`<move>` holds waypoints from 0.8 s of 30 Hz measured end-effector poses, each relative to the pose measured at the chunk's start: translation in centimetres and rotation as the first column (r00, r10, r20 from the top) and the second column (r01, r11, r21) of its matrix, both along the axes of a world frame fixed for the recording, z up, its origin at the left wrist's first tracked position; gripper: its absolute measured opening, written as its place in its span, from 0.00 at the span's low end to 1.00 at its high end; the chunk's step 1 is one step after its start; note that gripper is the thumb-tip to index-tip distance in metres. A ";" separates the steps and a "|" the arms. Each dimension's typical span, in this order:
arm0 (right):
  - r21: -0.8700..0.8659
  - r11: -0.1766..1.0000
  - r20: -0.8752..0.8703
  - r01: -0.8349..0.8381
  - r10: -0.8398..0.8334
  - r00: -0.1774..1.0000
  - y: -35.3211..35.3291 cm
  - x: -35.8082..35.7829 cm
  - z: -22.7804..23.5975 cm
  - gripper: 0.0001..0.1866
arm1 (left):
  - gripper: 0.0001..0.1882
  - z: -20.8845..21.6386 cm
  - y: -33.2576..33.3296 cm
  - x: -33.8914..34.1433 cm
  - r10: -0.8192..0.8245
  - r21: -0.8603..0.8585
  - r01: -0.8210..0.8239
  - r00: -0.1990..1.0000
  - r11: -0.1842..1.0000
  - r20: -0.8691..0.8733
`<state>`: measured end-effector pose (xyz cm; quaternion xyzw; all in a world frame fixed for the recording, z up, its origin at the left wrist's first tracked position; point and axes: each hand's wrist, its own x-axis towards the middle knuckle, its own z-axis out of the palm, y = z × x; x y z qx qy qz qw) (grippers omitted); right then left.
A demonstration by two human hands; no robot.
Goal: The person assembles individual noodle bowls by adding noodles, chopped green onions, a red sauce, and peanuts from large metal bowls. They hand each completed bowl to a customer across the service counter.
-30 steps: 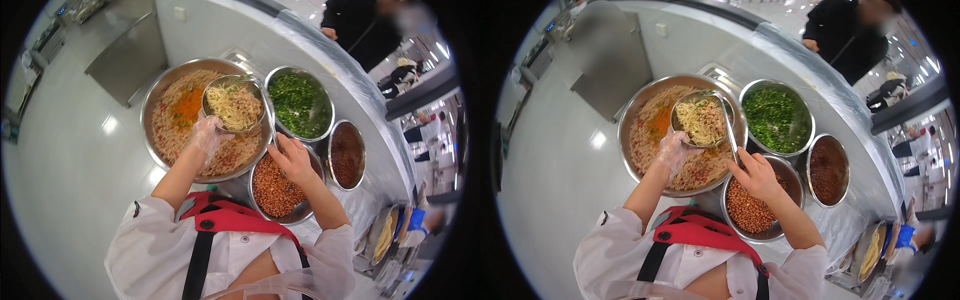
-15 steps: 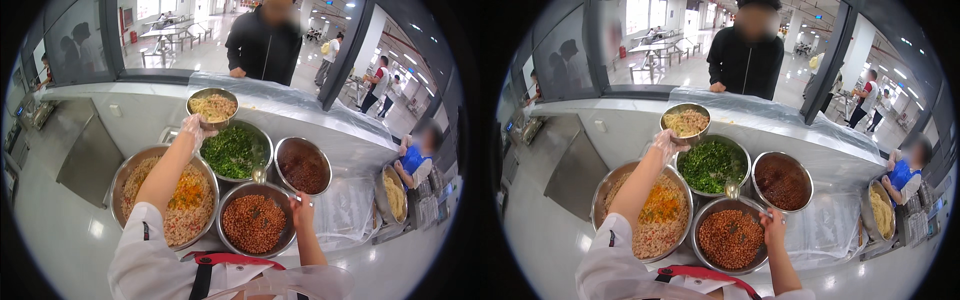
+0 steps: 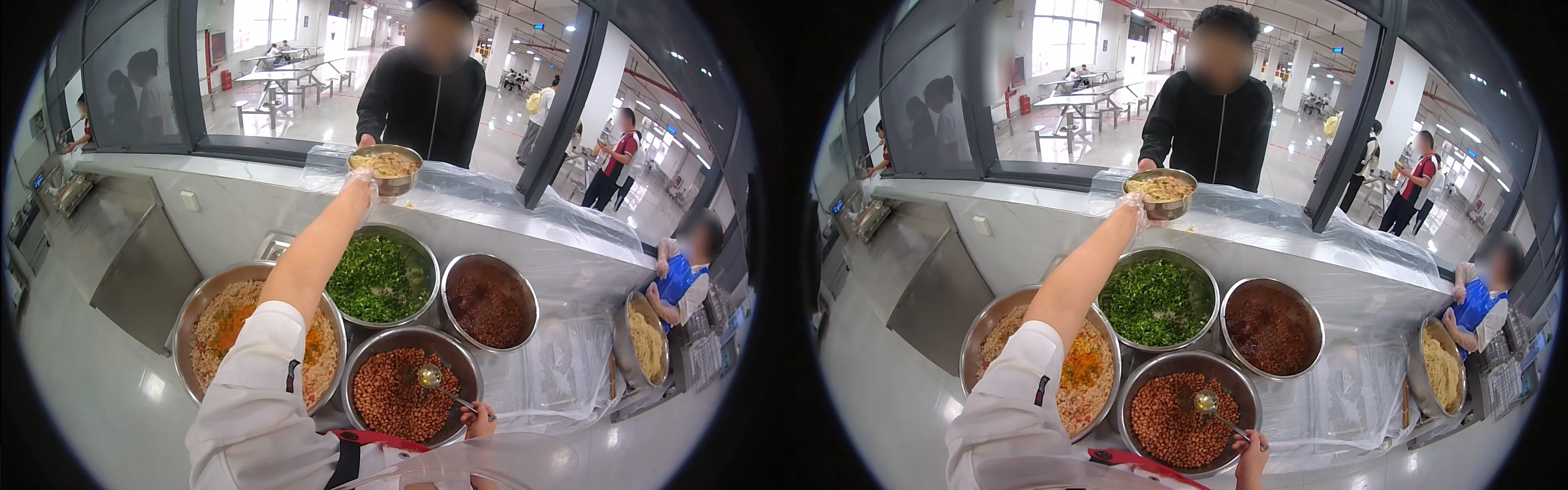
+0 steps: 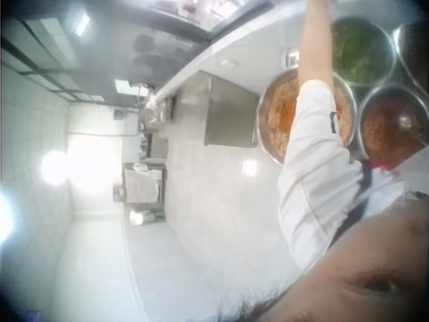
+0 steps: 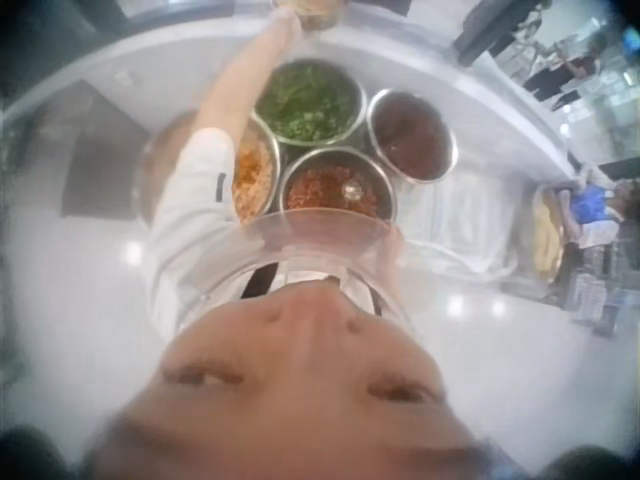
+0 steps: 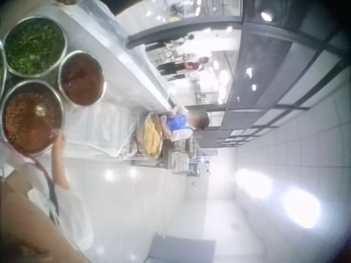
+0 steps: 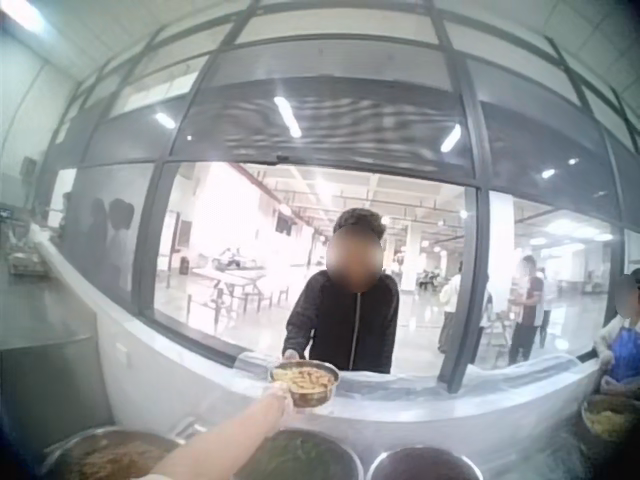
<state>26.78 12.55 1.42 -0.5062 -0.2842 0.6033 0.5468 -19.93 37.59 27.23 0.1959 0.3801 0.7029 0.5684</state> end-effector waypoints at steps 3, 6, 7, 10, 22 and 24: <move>-0.021 1.000 0.016 -0.004 0.004 1.000 0.0 0.4 -1.2 0.10 | 0.23 -1.1 1.2 0.0 -0.034 0.020 0.035 0.999 0.999 -0.025; -0.042 0.997 -0.015 -0.071 0.071 0.997 1.1 2.7 -5.6 0.10 | 0.24 -2.4 3.1 -0.1 -0.047 0.040 0.048 0.999 0.998 -0.025; -0.077 0.995 -0.001 -0.069 0.070 0.998 1.0 2.4 -5.5 0.11 | 0.25 -2.9 3.9 -0.8 -0.023 0.053 0.023 1.000 0.998 -0.007; -0.093 0.994 0.118 -0.060 0.070 0.990 0.2 1.4 -4.6 0.11 | 0.30 -2.9 5.9 -2.1 0.121 0.095 -0.149 0.961 0.984 0.248; 0.083 0.985 0.269 -0.149 0.122 0.955 -1.5 -1.5 -4.2 0.12 | 0.14 -4.1 -17.3 6.7 -0.471 -0.254 0.397 0.755 0.882 -0.456; 0.069 0.987 0.249 -0.142 0.120 0.961 -1.3 -1.7 -5.0 0.11 | 0.16 -6.2 -21.4 6.2 -0.587 -0.328 0.487 0.661 0.810 -0.467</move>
